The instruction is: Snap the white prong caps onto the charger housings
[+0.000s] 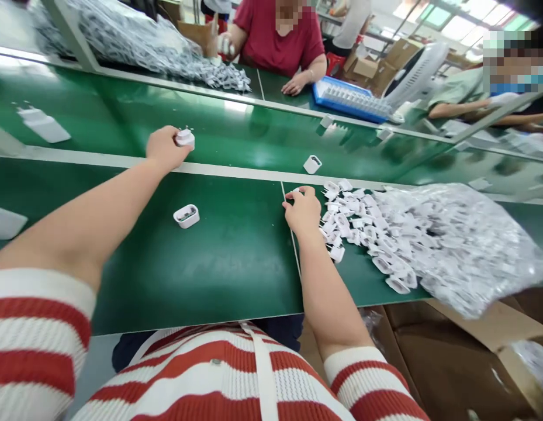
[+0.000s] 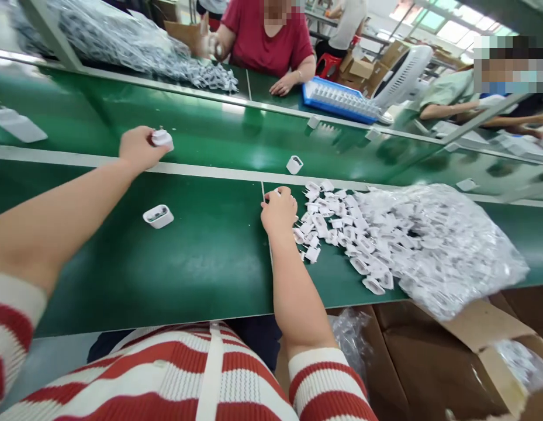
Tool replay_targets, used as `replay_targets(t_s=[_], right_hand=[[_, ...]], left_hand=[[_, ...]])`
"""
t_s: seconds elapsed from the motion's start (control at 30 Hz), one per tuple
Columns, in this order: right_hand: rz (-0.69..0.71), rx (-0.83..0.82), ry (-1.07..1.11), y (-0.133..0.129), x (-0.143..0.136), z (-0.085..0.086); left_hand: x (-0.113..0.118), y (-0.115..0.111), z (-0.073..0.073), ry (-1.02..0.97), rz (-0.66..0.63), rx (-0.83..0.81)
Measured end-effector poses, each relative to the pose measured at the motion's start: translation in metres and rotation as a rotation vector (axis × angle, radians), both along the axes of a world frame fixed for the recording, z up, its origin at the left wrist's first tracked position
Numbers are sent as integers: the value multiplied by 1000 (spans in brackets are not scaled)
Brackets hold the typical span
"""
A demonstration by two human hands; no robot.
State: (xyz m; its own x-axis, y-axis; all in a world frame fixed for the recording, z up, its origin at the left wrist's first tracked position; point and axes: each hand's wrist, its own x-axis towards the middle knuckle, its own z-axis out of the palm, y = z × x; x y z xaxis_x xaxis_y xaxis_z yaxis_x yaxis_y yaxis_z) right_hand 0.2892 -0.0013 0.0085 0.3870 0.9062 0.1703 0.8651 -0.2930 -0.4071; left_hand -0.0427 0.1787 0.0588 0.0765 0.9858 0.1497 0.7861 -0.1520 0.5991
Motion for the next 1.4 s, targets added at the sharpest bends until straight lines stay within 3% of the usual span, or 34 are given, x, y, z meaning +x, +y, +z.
replay_targets(t_s=[0.13,0.23,0.33,0.43,0.5,0.6,0.67,0.73,0.83,1.1,1.2,1.4], right_hand=[[58,91,106,2,4,0],[100,167,192,1,0,3],[174,240,448,-1,-12,6],[280,281,945,-7,-29,13],[367,212,1171,-14,-39,20],[493,76,1282,-23,-51,32],[524,49,1256,-27,-56,35],[526,35,1200,-28,-58,34],[553,4,1109,-29,-60,29],[769,227,512,-45,-78,27],[816,241,270,-51,-85,28],[768,252,144,-53,-88,26]], left_hand=[[-7,24,-17,32,85,-88],[-15,7,-16,22,108,-15],[-29,-46,-7,-46,17,119],[-42,-112,-2,-165,-200,-63],[-43,-149,-6,-102,-263,-171],[-24,-183,-23,-110,-200,-202],[-2,-194,-35,-172,-229,-142],[20,-199,-43,-219,-351,-81],[39,-201,-49,-286,-446,-57],[31,-198,-51,-377,-423,-116],[32,-197,-51,-349,-430,-121],[33,-196,-50,-332,-422,-146]])
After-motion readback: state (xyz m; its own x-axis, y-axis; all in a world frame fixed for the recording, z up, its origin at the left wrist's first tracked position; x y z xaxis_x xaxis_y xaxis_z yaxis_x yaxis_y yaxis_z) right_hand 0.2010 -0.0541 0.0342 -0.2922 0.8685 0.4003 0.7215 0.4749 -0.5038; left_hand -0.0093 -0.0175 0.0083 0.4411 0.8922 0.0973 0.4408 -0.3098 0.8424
